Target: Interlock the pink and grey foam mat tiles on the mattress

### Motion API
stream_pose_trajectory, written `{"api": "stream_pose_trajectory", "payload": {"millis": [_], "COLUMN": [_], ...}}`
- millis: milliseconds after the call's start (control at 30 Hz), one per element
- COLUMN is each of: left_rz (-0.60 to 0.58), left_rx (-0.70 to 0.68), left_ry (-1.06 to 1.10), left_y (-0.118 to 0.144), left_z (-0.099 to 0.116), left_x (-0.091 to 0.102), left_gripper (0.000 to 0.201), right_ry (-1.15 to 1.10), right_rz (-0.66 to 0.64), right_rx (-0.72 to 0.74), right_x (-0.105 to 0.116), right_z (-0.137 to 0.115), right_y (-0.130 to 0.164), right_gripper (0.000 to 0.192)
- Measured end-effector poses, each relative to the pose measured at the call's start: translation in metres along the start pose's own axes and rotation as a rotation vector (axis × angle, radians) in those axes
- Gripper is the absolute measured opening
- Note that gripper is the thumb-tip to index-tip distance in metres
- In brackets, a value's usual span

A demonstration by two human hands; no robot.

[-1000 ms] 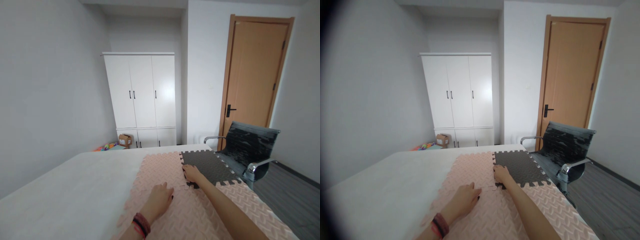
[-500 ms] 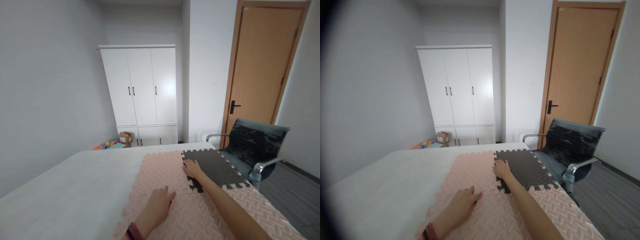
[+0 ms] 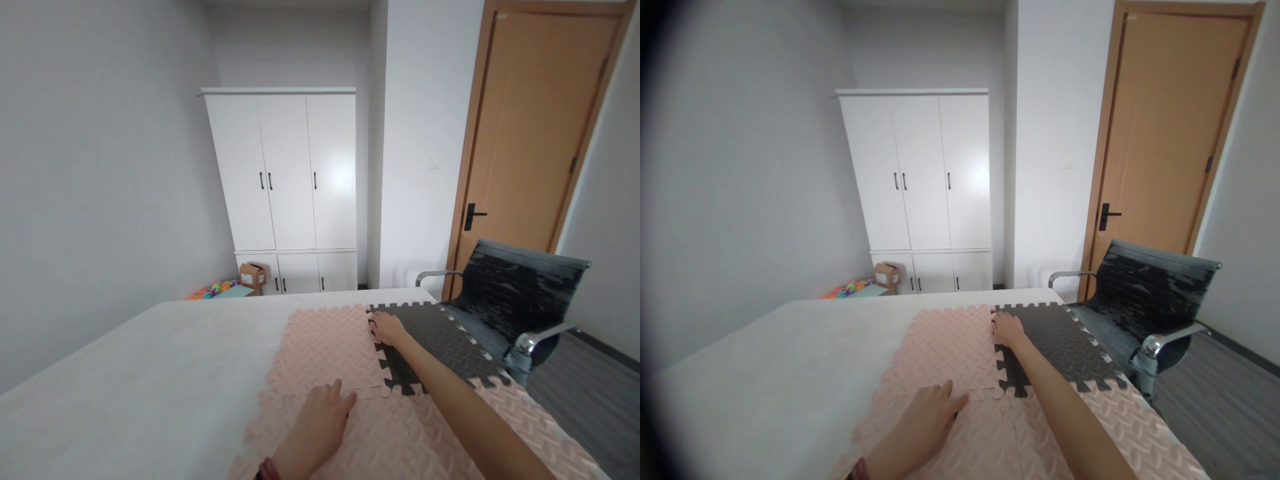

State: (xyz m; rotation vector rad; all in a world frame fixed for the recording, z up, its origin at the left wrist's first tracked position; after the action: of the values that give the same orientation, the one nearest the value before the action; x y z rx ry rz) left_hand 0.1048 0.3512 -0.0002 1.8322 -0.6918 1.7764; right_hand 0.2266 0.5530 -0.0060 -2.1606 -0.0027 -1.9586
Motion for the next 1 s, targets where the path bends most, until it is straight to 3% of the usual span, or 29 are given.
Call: {"api": "stream_pose_trajectory", "payload": {"millis": [200,433,567,667,767,900,1000], "left_rz": [-0.123,-0.096,-0.207,-0.279,-0.257,-0.165,-0.043], "left_rx": [0.036,0.001,0.012,0.028,0.015,0.009,-0.041], "left_ry": [0.099,0.084,0.101,0.098,0.107,0.120,0.255], "left_y": [-0.002,-0.003,-0.005,-0.009,-0.014,-0.009,0.009], "left_z": [-0.005,-0.006,-0.009,-0.014,-0.012,-0.007,-0.021], "left_x": [-0.009,-0.006,-0.010,-0.018,-0.017,0.002,0.014], "left_gripper": [0.042,0.041,0.044,0.049,0.049,0.036,0.035], "right_ry": [-0.034,-0.020,-0.042,-0.080,-0.143,-0.278,-0.393], "right_rz": [0.017,-0.024,0.024,0.033,0.019,-0.037,-0.023], "right_rx": [-0.005,-0.028,-0.040,-0.033,-0.031,-0.022,-0.057], "right_x": [-0.016,-0.014,-0.012,-0.024,-0.036,-0.039,-0.023], "right_z": [-0.001,-0.001,-0.010,-0.012,-0.007,0.008,0.050], "right_y": [-0.012,-0.035,-0.053,-0.059,-0.063,-0.066,-0.054], "right_gripper": [0.034,0.035,0.035,0.032,0.033,0.038,0.042]}}
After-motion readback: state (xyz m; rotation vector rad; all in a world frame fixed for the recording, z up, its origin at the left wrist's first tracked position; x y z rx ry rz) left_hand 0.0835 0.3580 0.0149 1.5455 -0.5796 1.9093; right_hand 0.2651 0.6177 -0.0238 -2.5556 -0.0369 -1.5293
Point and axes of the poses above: each hand's wrist, its own y-axis away from the middle knuckle, its own x-axis out of the back of the hand, z = x × y, the point moved 9 cm from there along -y, towards the middle knuckle, and after that the axes turned 13 degrees about -x, right-handed, at the moved point
